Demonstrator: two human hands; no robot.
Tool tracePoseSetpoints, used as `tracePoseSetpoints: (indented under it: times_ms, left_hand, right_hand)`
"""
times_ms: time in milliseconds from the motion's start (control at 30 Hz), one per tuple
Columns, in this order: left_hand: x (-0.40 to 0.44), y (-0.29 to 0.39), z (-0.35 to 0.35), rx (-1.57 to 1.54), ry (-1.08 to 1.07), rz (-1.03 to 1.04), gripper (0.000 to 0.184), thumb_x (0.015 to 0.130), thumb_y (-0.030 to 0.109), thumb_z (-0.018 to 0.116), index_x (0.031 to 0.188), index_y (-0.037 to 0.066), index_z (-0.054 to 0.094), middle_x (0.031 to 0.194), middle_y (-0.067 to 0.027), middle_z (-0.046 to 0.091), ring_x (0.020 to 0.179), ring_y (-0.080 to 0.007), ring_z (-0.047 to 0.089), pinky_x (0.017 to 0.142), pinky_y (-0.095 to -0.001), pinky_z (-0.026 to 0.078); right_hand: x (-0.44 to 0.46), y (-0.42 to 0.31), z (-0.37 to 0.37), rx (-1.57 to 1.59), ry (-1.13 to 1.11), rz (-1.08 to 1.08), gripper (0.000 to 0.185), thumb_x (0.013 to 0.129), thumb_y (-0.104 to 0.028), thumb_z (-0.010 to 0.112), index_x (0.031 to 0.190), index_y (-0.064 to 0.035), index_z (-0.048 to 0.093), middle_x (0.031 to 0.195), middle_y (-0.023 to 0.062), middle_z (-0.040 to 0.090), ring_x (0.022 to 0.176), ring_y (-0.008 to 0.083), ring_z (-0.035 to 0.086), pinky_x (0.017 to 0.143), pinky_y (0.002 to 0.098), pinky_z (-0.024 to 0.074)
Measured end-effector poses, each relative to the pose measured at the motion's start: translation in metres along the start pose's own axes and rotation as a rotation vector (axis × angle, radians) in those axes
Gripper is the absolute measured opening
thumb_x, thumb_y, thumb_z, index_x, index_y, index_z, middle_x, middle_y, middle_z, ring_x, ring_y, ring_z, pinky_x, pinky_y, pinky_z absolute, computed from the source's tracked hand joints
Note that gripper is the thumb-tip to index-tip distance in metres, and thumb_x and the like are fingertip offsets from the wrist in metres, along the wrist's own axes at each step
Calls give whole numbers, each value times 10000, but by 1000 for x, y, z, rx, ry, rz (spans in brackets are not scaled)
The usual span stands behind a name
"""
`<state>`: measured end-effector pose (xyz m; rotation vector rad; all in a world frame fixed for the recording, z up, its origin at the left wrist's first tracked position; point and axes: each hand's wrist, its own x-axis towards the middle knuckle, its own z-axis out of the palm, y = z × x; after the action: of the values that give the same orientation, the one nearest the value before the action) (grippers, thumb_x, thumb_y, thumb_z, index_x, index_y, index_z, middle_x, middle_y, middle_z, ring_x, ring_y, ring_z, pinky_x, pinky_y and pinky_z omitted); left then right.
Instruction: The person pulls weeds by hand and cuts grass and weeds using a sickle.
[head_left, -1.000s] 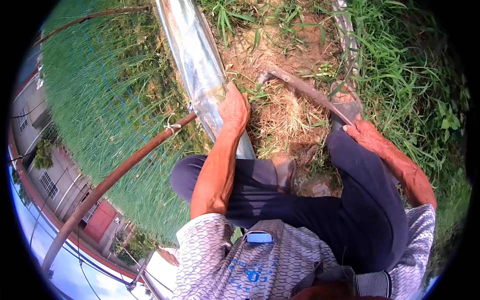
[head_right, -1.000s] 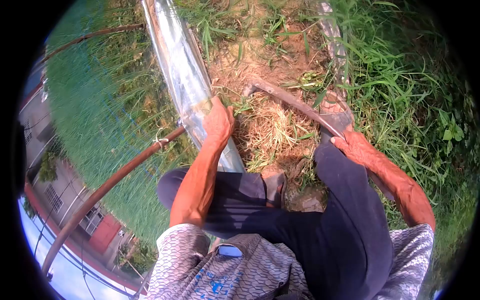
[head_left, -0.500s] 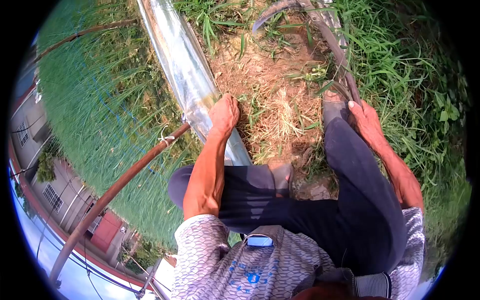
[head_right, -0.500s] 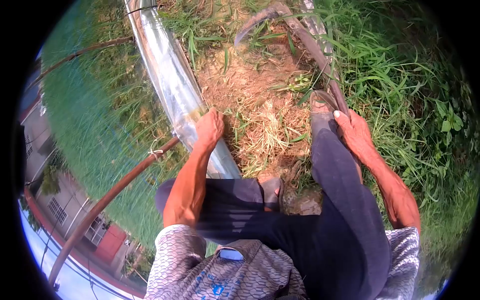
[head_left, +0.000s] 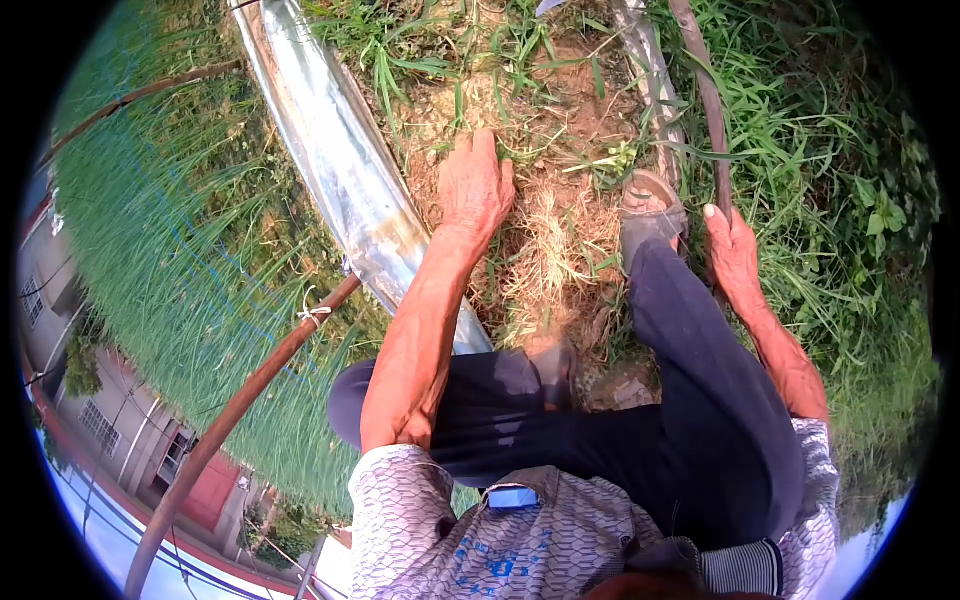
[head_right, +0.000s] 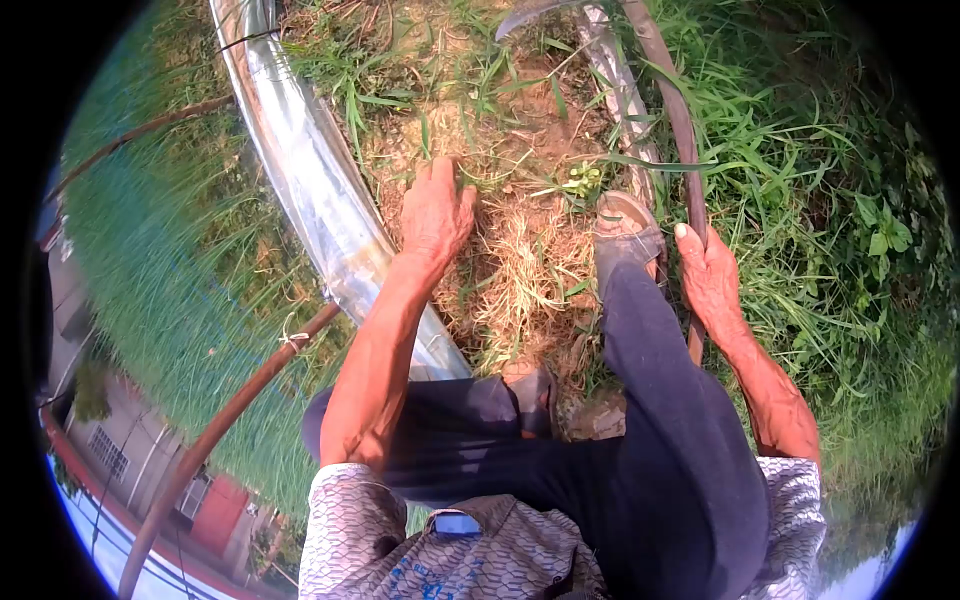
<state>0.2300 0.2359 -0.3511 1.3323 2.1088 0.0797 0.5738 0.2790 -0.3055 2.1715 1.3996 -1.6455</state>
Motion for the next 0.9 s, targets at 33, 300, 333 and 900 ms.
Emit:
tracePoseSetpoints:
  times_ms: [33,300,333,900]
  left_hand:
    - [8,1,2,135,114,96,259,877,259,635,1032,65,560,1068,-227,598,954,-409,589,813,-494,445]
    - [26,-27,17,394,165,461,202,879,284,642,921,88,610,966,-148,571,917,-324,528,794,-464,403]
    - [23,-26,19,346,166,475,195,894,276,618,893,81,602,936,-154,576,895,-332,533,781,-467,407]
    - [31,44,7,202,10,275,480,839,457,689,1101,105,496,939,-157,587,805,-321,650,675,-471,517]
  right_hand:
    - [-8,4,0,0,12,5,411,979,-405,553,1053,-3,593,731,50,563,695,156,530,666,354,467]
    - [-67,116,-14,-219,-171,14,431,955,-423,581,1064,-6,592,748,148,604,714,217,591,682,371,478]
    - [-75,110,-21,-268,-182,-19,434,956,-423,578,1060,-2,592,741,150,599,710,216,587,678,366,477]
    - [-54,66,-13,-135,-17,-67,432,951,-427,577,1018,0,580,725,134,568,678,210,556,655,364,466]
